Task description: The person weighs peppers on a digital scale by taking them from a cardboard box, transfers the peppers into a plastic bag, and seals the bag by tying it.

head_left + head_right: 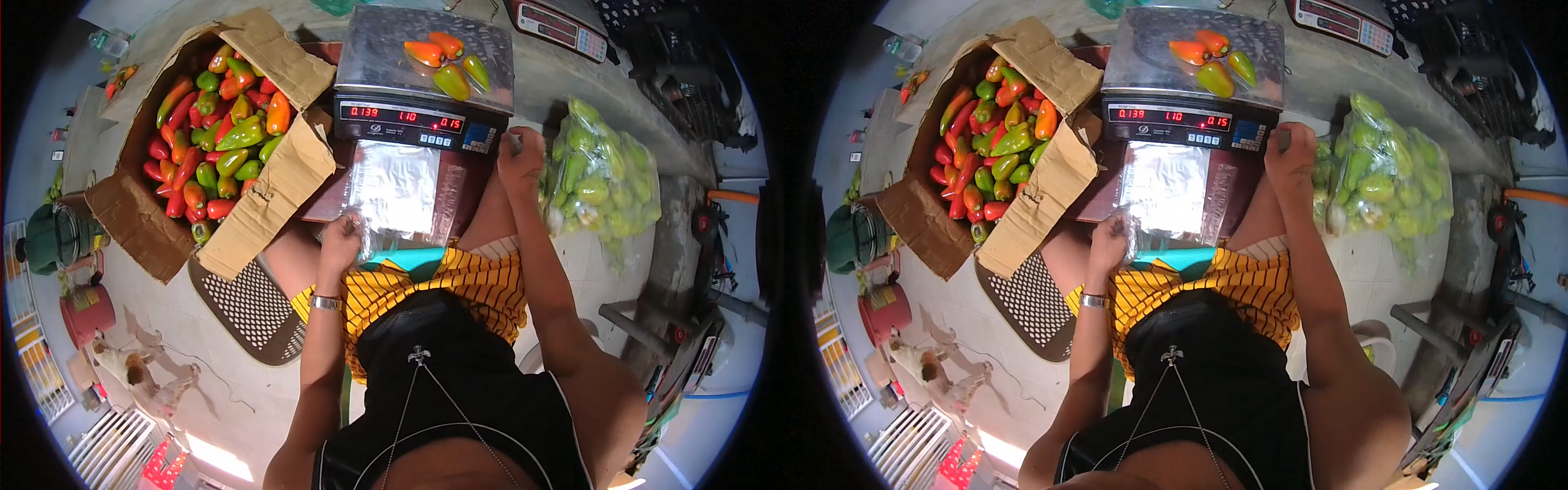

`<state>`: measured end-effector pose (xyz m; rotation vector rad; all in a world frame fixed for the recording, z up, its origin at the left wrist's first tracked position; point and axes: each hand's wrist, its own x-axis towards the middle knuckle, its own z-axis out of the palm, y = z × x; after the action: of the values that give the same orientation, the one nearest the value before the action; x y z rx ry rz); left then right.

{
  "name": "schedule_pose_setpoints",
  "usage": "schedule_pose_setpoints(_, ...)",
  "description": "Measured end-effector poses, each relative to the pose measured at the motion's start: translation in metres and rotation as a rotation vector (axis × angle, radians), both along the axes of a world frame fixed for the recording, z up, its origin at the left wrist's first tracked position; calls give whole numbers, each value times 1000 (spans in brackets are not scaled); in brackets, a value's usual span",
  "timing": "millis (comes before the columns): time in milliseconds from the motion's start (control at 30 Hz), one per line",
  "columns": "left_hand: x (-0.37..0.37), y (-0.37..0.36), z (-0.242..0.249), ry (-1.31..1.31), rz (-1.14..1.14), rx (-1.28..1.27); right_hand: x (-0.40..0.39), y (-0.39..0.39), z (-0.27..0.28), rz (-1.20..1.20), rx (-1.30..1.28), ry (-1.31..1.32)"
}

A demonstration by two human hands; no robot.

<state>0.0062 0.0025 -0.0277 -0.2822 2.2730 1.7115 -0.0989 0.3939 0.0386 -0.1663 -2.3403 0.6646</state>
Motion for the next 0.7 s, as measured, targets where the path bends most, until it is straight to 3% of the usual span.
schedule_pose_setpoints(367, 0, 5, 14, 64, -1, -66, -7, -1, 1, 32, 28, 127)
schedule_pose_setpoints(533, 0, 2, 14, 56, -34, -125, -33, -24, 40, 129, 82, 262)
schedule_pose_setpoints(700, -2, 6, 48, 7, -65, -186, -103, -33, 57, -25, 16, 34)
